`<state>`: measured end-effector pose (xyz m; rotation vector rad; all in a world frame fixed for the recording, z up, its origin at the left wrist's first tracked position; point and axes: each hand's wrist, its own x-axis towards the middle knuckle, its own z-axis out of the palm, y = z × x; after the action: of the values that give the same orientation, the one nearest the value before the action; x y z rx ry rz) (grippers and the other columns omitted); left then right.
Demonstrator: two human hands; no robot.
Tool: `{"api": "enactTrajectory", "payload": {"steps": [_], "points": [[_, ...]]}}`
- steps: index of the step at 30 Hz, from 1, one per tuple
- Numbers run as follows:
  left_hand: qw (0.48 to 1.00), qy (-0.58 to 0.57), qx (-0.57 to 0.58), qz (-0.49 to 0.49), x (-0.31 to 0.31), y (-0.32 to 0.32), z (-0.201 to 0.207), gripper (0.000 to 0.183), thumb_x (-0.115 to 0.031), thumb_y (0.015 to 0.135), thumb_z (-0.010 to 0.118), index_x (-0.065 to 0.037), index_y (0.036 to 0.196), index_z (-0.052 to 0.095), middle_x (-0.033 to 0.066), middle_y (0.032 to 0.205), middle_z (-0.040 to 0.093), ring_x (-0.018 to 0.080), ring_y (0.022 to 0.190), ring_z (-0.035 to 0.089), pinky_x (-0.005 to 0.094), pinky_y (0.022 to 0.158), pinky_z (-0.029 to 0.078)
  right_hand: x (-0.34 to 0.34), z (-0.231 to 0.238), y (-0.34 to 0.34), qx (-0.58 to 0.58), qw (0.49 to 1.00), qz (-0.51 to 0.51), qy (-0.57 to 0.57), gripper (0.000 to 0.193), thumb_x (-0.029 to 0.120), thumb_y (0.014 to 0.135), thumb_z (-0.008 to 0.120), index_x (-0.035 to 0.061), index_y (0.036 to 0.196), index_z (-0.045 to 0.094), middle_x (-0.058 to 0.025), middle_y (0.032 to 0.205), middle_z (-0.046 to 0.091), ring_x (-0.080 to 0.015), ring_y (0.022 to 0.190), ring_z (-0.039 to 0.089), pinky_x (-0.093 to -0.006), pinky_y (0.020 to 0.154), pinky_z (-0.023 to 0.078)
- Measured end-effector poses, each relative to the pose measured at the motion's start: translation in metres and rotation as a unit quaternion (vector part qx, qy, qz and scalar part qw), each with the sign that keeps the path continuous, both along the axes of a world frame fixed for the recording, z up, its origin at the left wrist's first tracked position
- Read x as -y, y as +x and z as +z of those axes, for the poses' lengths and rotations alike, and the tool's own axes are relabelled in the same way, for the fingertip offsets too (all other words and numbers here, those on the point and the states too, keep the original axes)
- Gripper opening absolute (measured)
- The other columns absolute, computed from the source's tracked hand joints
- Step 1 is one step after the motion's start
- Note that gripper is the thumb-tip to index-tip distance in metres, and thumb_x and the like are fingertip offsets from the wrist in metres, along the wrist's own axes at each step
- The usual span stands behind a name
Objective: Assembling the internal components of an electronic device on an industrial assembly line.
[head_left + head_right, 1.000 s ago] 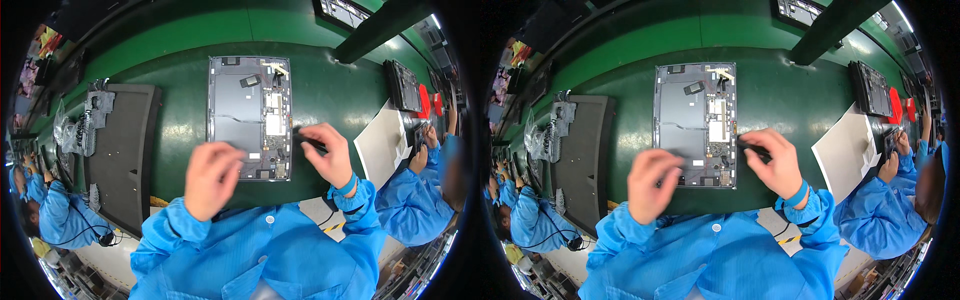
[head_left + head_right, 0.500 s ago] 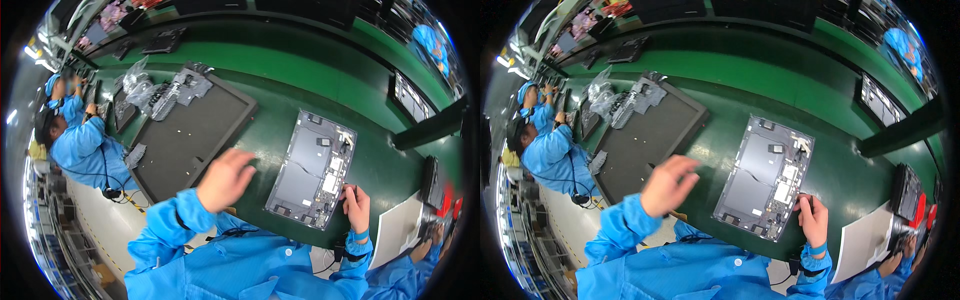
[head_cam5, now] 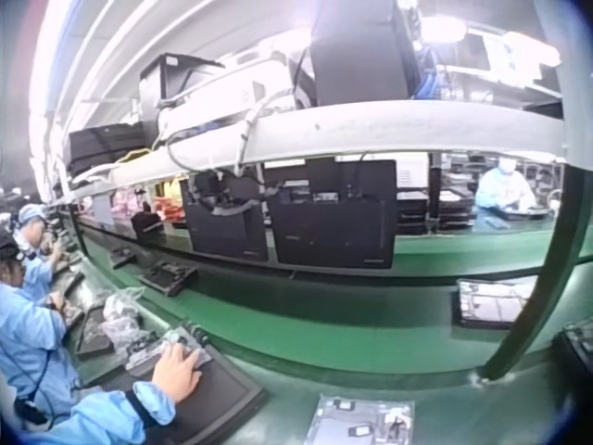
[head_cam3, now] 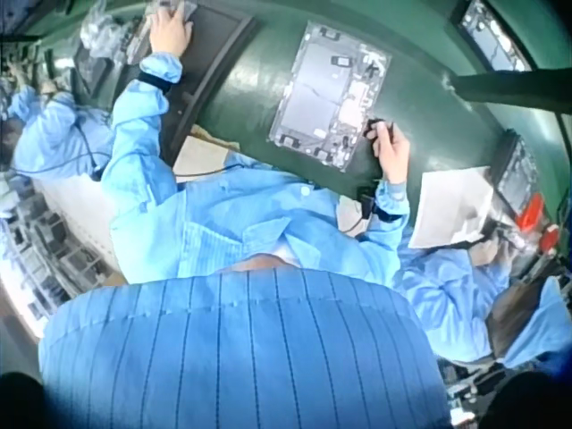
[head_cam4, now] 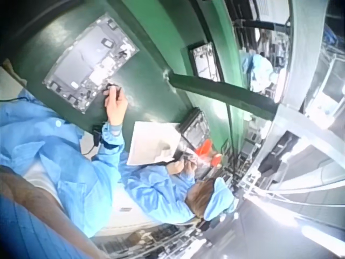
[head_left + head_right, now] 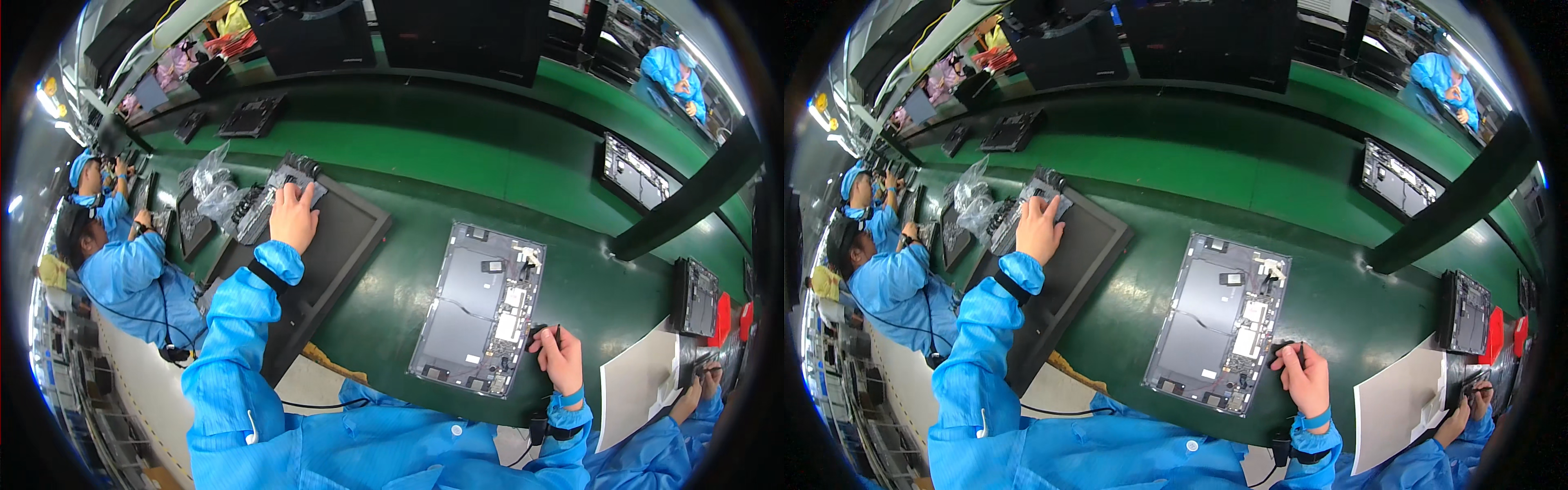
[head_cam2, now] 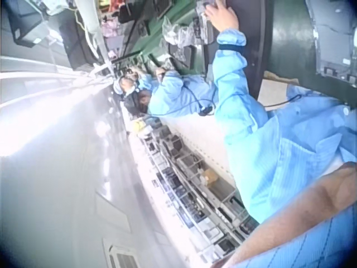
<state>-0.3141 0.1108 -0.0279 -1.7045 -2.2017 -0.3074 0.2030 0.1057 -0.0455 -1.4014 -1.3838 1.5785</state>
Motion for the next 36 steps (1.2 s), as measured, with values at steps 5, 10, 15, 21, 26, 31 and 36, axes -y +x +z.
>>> {"api": "enactTrajectory", "payload": {"steps": [5,10,15,21,26,31,36], "points": [[0.998,0.058,0.001,-0.016,-0.015,0.004,-0.005,0.048,-0.004,0.071,0.073,-0.003,0.116,0.057,0.0138,0.111,0.049,0.0341,0.105,0.049,0.0426,0.088,0.047,0.001,0.002,0.002,0.018,1.0,-0.003,-0.008,0.023,0.019,0.099,0.055,-0.0031,0.094,0.06,-0.0072,0.073,0.065,-0.0042,0.047,0.045,-0.0197,0.042,0.032],[0.995,0.047,-0.075,-0.043,-0.013,-0.002,-0.003,0.039,-0.006,0.071,0.071,-0.004,0.109,0.061,0.0109,0.105,0.053,0.032,0.101,0.052,0.0412,0.085,0.048,0.001,0.006,0.0,0.016,1.0,-0.004,-0.01,0.02,0.017,0.097,0.059,-0.0027,0.096,0.063,-0.0041,0.073,0.065,-0.0044,0.051,0.047,-0.0215,0.046,0.037],[0.985,0.009,-0.17,-0.023,-0.008,0.008,0.001,0.039,-0.011,0.076,0.067,-0.004,0.114,0.061,0.0084,0.109,0.055,0.0292,0.103,0.053,0.0399,0.086,0.046,-0.002,0.006,0.001,0.013,1.0,0.025,0.0,0.02,0.018,0.096,0.06,-0.0018,0.095,0.063,-0.0032,0.073,0.065,-0.0048,0.052,0.049,-0.0227,0.047,0.039],[0.998,0.032,0.024,-0.057,-0.014,-0.015,-0.01,0.036,0.006,0.072,0.062,-0.003,0.106,0.054,0.0141,0.098,0.057,0.0344,0.097,0.056,0.0427,0.086,0.044,-0.001,0.004,0.0,-0.009,1.0,-0.006,0.002,0.02,0.019,0.095,0.061,-0.0011,0.094,0.063,-0.0028,0.073,0.066,-0.0055,0.052,0.051,-0.0233,0.049,0.041],[0.98,0.093,0.107,-0.142,0.004,0.004,0.011,0.021,0.01,0.076,0.059,0.0,0.095,0.056,0.0121,0.091,0.057,0.0278,0.083,0.06,0.0359,0.074,0.049,-0.009,0.024,-0.015,0.099,0.98,-0.043,0.17,0.02,0.017,0.09,0.065,-0.0008,0.097,0.066,-0.0097,0.08,0.067,-0.0188,0.06,0.061,-0.0309,0.058,0.048],[0.945,0.075,0.277,-0.158,0.009,0.081,0.068,0.018,0.003,0.088,0.06,-0.001,0.106,0.059,0.0044,0.097,0.059,0.011,0.091,0.06,0.0233,0.08,0.048,-0.042,0.014,-0.041,0.157,0.946,-0.062,0.276,0.021,0.015,0.086,0.066,0.0001,0.101,0.062,-0.0142,0.085,0.064,-0.031,0.073,0.063,-0.0397,0.066,0.05],[0.828,-0.051,0.486,-0.273,-0.004,0.186,0.08,0.023,0.0,0.09,0.063,0.001,0.112,0.058,0.004,0.102,0.063,0.0098,0.09,0.06,0.0241,0.078,0.049,-0.046,0.012,-0.048,0.216,0.943,-0.084,0.237,0.027,0.017,0.085,0.067,0.001,0.104,0.058,-0.0128,0.084,0.063,-0.0335,0.075,0.063,-0.0407,0.069,0.051]]}}
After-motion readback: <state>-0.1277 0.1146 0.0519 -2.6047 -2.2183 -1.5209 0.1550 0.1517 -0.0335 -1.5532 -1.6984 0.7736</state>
